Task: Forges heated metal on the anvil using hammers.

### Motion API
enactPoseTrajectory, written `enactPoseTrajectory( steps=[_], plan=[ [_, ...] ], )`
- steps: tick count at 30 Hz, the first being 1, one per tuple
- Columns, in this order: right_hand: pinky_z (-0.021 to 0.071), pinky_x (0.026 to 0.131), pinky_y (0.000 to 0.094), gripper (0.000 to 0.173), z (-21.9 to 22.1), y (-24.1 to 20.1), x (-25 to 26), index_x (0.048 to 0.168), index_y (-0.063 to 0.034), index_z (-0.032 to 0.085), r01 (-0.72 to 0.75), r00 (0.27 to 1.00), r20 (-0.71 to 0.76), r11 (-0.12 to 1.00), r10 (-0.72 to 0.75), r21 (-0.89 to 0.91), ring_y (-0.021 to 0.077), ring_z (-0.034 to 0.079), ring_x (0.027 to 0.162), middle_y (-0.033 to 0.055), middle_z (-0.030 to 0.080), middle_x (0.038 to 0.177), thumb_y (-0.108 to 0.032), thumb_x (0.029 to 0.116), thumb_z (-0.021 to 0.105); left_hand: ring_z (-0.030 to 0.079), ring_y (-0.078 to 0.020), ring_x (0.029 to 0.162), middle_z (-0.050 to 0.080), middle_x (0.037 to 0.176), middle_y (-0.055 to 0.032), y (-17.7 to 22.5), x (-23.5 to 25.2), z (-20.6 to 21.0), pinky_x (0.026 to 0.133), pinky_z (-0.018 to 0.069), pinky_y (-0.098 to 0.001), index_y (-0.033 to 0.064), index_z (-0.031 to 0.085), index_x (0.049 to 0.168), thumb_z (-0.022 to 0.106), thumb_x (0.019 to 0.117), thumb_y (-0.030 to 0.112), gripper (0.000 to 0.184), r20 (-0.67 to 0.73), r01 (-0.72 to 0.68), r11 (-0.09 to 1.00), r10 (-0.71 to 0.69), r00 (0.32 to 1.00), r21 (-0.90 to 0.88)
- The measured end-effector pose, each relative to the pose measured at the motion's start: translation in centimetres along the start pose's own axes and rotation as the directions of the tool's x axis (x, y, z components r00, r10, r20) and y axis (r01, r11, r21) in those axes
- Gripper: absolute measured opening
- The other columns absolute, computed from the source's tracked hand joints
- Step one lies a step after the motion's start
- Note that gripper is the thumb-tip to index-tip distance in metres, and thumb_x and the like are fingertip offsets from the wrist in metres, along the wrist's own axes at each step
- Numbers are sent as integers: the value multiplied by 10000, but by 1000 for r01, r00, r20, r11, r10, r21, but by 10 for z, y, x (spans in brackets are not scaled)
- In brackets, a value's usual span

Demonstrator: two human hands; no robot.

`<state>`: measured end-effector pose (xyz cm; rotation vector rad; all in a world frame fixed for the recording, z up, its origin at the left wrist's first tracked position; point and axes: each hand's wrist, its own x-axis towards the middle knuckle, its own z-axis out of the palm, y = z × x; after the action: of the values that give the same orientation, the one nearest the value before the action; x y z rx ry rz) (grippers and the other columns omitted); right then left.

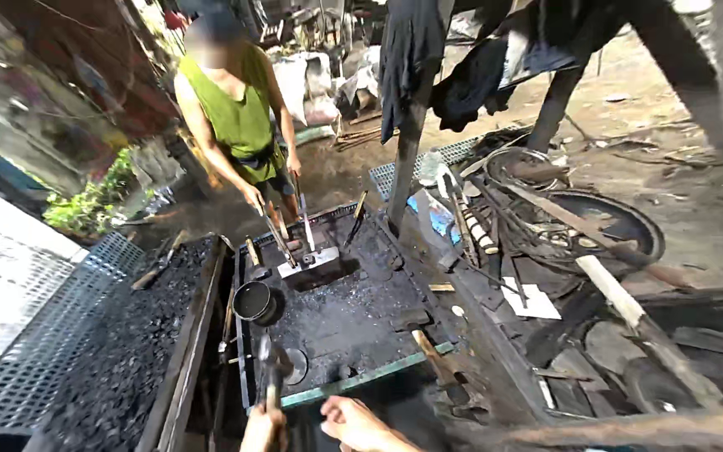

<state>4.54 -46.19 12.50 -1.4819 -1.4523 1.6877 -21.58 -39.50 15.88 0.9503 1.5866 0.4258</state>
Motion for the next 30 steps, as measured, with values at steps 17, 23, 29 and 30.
enactPoseTrajectory(
  steps=[17,23,29,30],
  plan=[
    [610,741,514,533,32,-89,-126,1261,-120,619,539,804,-249,838,-540,-80,230,727,811,85,730,895,-324,802,798,608,-225,475,625,671,-110,119,-194,109,451,561,-395,58,595,1201,827,830,204,462,-21,-748,345,902,432,-566],
    [602,749,525,530,19,-90,-143,1254,-104,616,522,809,-227,840,-542,-147,257,729,831,104,728,901,-327,805,788,610,-230,496,626,682,-116,122,-204,119,471,558,-391,61,594,1204,818,850,203,442,10,-738,259,946,323,-623],
    [597,678,518,511,13,-91,-141,1218,-102,627,537,757,-288,810,-586,-236,252,724,762,89,715,833,-342,793,781,623,-238,524,645,724,-143,131,-210,122,497,566,-393,47,605,1167,809,852,131,384,28,-713,240,955,295,-659],
    [599,674,513,516,15,-90,-140,1222,-103,625,541,749,-296,805,-593,-242,247,723,758,87,715,831,-341,791,781,624,-235,528,646,727,-144,131,-211,122,502,566,-389,43,607,1158,811,849,129,381,26,-716,244,953,301,-654]
  ],
)
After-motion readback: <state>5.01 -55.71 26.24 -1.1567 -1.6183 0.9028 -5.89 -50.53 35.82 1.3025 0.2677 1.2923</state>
